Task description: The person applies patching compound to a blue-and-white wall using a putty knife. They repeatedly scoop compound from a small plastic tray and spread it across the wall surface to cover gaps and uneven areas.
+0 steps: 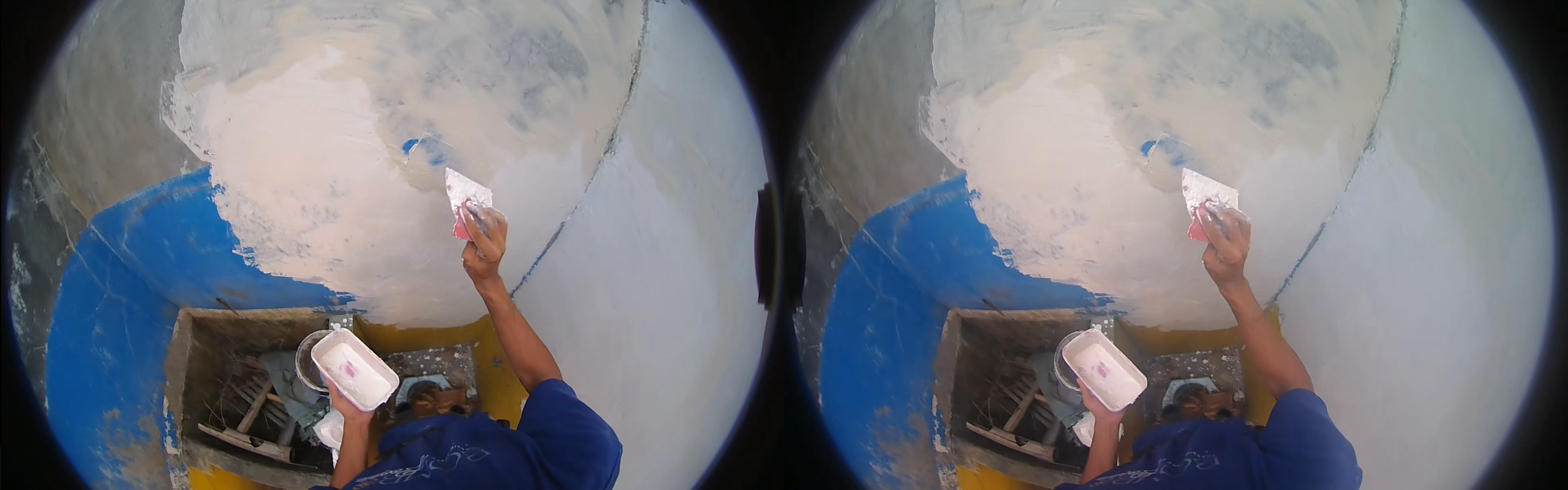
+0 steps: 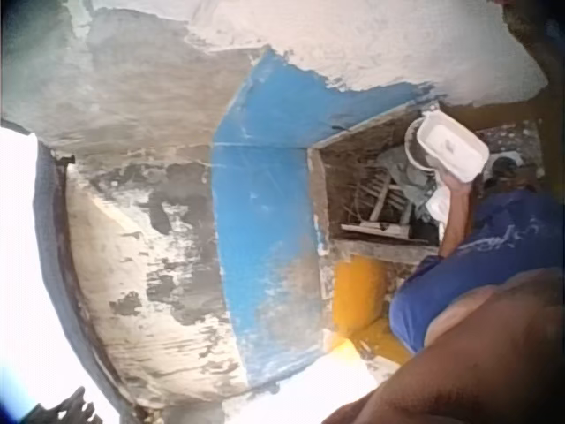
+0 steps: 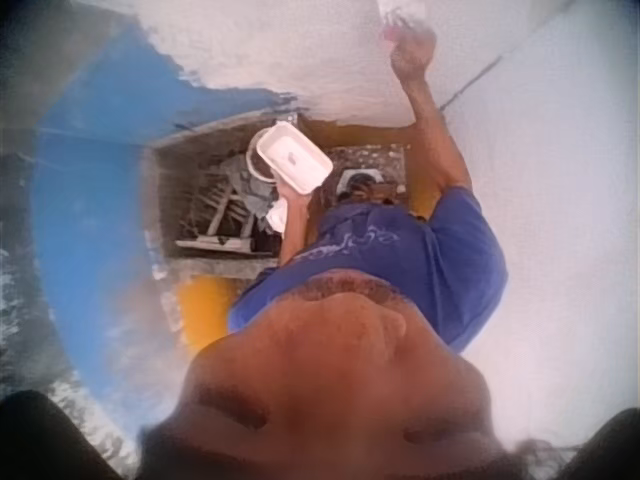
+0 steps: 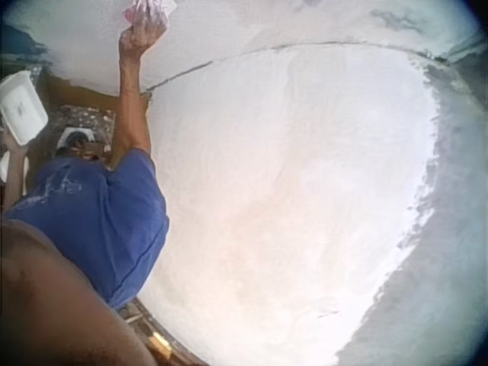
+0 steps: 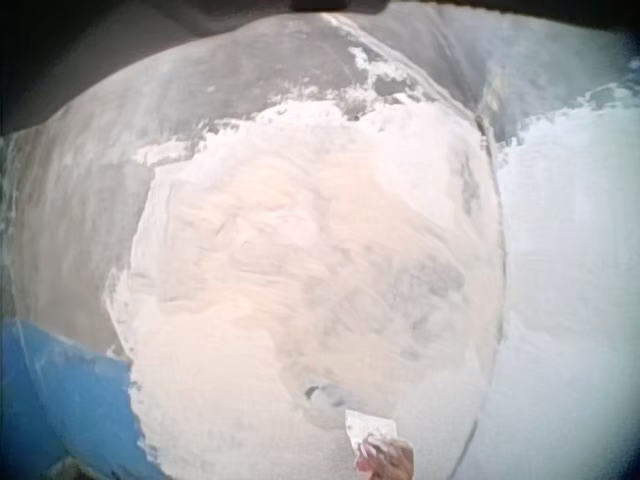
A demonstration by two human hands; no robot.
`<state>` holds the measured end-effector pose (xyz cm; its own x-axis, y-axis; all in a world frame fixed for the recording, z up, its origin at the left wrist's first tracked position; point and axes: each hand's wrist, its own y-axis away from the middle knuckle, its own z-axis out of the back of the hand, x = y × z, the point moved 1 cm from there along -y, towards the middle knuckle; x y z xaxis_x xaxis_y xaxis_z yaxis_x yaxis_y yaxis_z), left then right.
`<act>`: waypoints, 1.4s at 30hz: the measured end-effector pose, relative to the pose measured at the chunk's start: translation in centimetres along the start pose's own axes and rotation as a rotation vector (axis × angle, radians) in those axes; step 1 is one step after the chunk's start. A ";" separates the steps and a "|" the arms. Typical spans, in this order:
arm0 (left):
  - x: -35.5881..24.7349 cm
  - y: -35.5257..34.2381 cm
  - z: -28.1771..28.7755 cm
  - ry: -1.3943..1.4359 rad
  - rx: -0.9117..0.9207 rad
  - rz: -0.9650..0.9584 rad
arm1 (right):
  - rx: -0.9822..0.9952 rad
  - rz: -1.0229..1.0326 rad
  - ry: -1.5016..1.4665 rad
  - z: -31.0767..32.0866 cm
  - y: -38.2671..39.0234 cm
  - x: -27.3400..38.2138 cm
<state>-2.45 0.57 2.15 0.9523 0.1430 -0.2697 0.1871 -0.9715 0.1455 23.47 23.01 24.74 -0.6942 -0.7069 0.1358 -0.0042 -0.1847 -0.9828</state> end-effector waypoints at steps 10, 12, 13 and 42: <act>1.5 0.1 0.3 0.014 -0.034 0.060 | 0.320 0.041 0.083 -1.9 5.1 -1.9; 1.5 0.0 0.6 0.016 -0.024 0.057 | 0.351 0.065 -0.035 -1.7 5.7 -0.9; 1.5 0.0 0.5 0.009 -0.026 0.048 | 0.350 0.069 -0.037 -1.5 4.5 -0.5; 0.5 0.3 1.5 0.045 -0.038 -0.029 | 0.420 0.055 0.121 -7.2 6.5 0.6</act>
<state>-2.24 0.09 0.61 0.9560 0.1797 -0.2318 0.2227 -0.9591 0.1746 17.84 26.24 17.54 -0.7648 -0.6427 0.0447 0.3103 -0.4282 -0.8487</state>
